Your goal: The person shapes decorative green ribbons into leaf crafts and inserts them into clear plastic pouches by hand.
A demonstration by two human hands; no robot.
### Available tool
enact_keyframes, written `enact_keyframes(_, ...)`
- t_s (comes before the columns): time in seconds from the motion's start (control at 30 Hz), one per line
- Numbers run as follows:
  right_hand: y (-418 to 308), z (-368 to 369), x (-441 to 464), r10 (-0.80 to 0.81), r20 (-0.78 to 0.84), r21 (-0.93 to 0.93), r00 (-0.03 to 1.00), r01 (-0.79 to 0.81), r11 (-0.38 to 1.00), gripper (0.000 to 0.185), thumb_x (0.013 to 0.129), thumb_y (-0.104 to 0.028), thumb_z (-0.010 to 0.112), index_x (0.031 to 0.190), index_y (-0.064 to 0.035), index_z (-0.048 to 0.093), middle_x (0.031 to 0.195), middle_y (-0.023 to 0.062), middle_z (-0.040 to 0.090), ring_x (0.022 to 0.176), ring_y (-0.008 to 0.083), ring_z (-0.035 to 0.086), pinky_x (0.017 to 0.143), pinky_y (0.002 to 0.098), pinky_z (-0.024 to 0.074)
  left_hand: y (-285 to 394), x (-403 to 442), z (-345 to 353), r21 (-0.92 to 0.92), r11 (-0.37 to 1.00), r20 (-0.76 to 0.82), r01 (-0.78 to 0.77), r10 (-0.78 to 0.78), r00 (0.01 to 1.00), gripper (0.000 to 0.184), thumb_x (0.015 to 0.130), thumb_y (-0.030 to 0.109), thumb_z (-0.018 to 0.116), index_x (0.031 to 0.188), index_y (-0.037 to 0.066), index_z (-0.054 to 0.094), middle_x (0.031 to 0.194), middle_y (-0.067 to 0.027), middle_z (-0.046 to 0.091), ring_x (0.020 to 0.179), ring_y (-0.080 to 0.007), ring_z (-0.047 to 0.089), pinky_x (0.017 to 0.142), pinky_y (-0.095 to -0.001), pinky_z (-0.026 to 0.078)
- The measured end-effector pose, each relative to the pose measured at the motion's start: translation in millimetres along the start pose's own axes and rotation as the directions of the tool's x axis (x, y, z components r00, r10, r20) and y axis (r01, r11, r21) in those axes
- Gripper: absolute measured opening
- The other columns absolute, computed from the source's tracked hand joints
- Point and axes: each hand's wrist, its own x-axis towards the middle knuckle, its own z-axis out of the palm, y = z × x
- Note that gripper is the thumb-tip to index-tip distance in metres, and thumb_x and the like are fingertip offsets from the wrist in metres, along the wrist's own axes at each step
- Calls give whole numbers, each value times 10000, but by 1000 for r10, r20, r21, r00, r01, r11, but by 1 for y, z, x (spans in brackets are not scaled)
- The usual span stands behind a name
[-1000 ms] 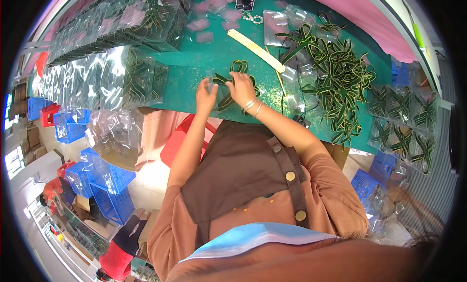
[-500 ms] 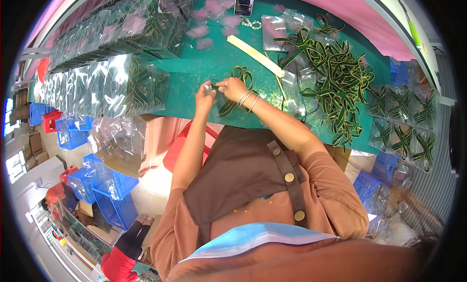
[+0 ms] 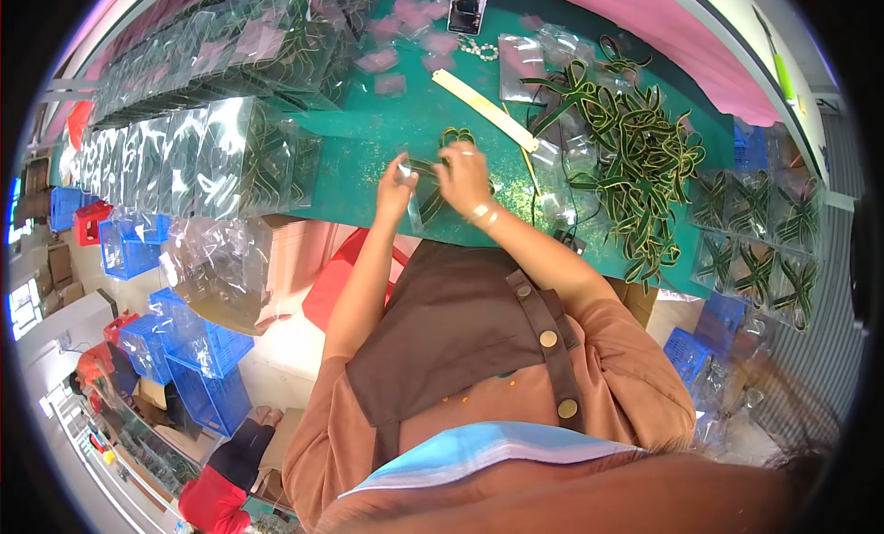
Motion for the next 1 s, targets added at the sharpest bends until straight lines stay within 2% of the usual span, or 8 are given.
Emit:
enact_keyframes(0.13, 21, -17, -32, 457, -13, -118, 889, -455, 882, 445, 761, -246, 744, 1111, -8, 604, 1038, 193, 596, 1006, 391, 572, 909, 448, 448, 6, -5, 2, -16, 999, -8, 36, -36, 999, 526, 865, 110, 657, 1370, 130, 512, 964, -104, 636, 853, -193, 609, 750, -327, 485)
enact_keyframes(0.2, 35, -12, -40, 541, 359, 62, 761, -598, 799, 558, 720, -303, 770, 1118, 13, 539, 1091, 201, 585, 1070, 392, 537, 928, 520, 399, -2, -1, 3, 37, 999, -13, -37, 37, 999, 533, 864, 115, 661, 1374, 131, 507, 1060, -143, 650, 977, -228, 617, 842, -344, 481)
enact_keyframes(0.33, 16, -12, -39, 147, 289, -186, 946, -95, 978, 889, 720, -342, 784, 1375, 75, 351, 1323, 244, 475, 1171, 390, 509, 1025, 547, 359, -10, 3, 3, 48, 997, -17, -64, 64, 998, 543, 860, 129, 661, 1379, 136, 501, 1176, -193, 628, 1103, -298, 600, 933, -379, 463)
enact_keyframes(0.6, 22, -4, -36, 300, 455, -247, 838, -204, 947, 896, 741, -269, 745, 1425, 82, 284, 1163, 225, 558, 1013, 362, 593, 912, 448, 483, 44, -29, 25, 531, 837, -236, -130, 294, 926, 691, 839, 98, 678, 1459, 80, 372, 1267, -257, 460, 1167, -406, 481, 986, -442, 424)
enact_keyframes(0.67, 15, -5, -35, 294, 391, -304, 872, -179, 936, 859, 742, -240, 731, 1415, 77, 302, 1054, 191, 588, 932, 355, 612, 818, 408, 520, 58, -28, 36, 657, 583, -48, -478, 665, 745, 743, 826, 107, 700, 1455, 7, 317, 1290, -279, 404, 1203, -440, 432, 1004, -429, 414)
enact_keyframes(0.73, 14, -4, -38, 294, 370, -283, 881, -195, 939, 839, 749, -248, 733, 1406, 66, 318, 1069, 189, 576, 949, 357, 606, 819, 427, 516, 72, -12, 60, 594, 598, 63, -538, 632, 772, 806, 794, 203, 743, 1440, -23, 316, 1285, -298, 419, 1214, -461, 437, 1010, -444, 416)
enact_keyframes(0.9, 11, -9, -55, 409, 349, -267, 843, -329, 906, 771, 773, -289, 756, 1364, 14, 363, 1181, 196, 491, 1081, 377, 529, 871, 486, 478, 87, 23, 94, 740, 666, 119, -90, 2, 993, 787, 728, 324, 775, 1306, -46, 390, 1249, -258, 496, 1125, -424, 560, 897, -457, 516)
enact_keyframes(1.0, 21, -6, -73, 312, 207, -24, 927, -314, 949, 786, 744, -232, 788, 1349, 27, 359, 1195, 214, 481, 1097, 400, 503, 921, 477, 447, 82, 19, 104, 725, 675, 113, -138, 81, 990, 667, 698, 308, 777, 1165, -53, 467, 1143, -268, 563, 1007, -448, 615, 846, -506, 523)
